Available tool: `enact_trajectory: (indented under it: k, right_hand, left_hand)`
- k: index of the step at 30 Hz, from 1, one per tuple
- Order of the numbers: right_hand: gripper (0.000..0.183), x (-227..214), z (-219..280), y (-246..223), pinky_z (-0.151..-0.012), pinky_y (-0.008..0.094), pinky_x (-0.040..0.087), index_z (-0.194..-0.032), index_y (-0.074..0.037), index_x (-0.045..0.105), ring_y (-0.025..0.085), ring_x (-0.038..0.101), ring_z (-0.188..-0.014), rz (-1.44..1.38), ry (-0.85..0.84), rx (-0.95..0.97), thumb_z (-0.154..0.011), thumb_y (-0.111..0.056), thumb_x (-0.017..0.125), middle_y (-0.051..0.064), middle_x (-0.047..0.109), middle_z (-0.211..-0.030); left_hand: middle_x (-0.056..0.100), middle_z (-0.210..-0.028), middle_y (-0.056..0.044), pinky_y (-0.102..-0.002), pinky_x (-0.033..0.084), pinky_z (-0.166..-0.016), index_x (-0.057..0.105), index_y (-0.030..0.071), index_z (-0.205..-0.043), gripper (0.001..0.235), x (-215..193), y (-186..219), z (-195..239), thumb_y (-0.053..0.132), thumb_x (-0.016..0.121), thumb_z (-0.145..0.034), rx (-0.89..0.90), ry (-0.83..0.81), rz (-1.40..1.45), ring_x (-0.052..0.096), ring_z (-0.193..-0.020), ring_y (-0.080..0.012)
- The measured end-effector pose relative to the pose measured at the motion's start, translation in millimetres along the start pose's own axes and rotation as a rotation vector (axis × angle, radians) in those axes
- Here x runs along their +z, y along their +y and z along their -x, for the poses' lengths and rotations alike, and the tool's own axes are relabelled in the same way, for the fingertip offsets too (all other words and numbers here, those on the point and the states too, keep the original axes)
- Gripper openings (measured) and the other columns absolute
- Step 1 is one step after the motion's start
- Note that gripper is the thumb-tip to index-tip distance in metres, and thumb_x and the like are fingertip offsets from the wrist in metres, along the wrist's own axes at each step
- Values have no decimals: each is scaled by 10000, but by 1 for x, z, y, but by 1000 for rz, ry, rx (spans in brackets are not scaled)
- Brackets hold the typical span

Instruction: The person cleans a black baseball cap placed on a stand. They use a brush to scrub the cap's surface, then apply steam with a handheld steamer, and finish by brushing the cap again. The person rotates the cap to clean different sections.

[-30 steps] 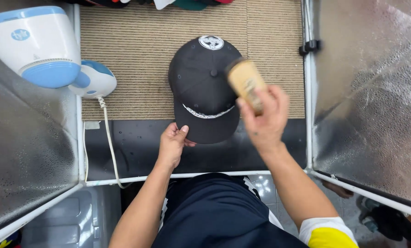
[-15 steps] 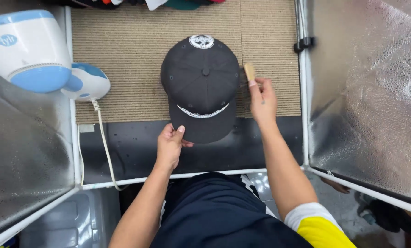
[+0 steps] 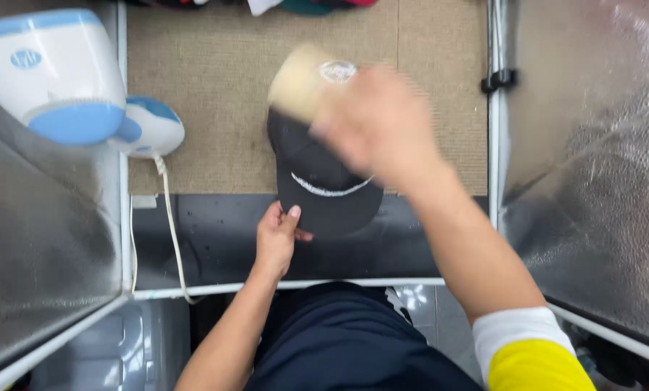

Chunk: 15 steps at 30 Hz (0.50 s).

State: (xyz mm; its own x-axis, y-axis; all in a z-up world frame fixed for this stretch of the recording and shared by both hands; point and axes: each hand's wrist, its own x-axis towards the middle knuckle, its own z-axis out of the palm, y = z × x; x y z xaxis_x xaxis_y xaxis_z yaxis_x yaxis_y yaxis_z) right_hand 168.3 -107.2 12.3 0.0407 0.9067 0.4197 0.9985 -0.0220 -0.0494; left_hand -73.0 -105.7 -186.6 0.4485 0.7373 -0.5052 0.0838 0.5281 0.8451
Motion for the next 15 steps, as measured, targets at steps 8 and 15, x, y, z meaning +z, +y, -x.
enact_trajectory:
  k: [8, 15]
  right_hand:
    - [436, 68, -26, 96, -900, 430, 477, -1241, -149, 736, 318, 633, -1108, -445, -285, 479, -1013, -470, 548, 100, 722, -1177]
    - [392, -1, 45, 16, -927, 465, 518, -1354, -49, 681, 399, 655, -1064, -491, 174, 406, -1087, -326, 606, 181, 632, -1091]
  left_hand:
    - [547, -732, -20, -337, 645, -553, 609, 58, -1038, 107, 1, -7, -4, 162, 603, -1013, 60, 0, 124, 591, -549, -142]
    - [728, -789, -207, -367, 657, -567, 570, 12, -1140, 127, -12, -58, -23, 96, 548, -1047, -29, 9, 189, 750, -601, -305]
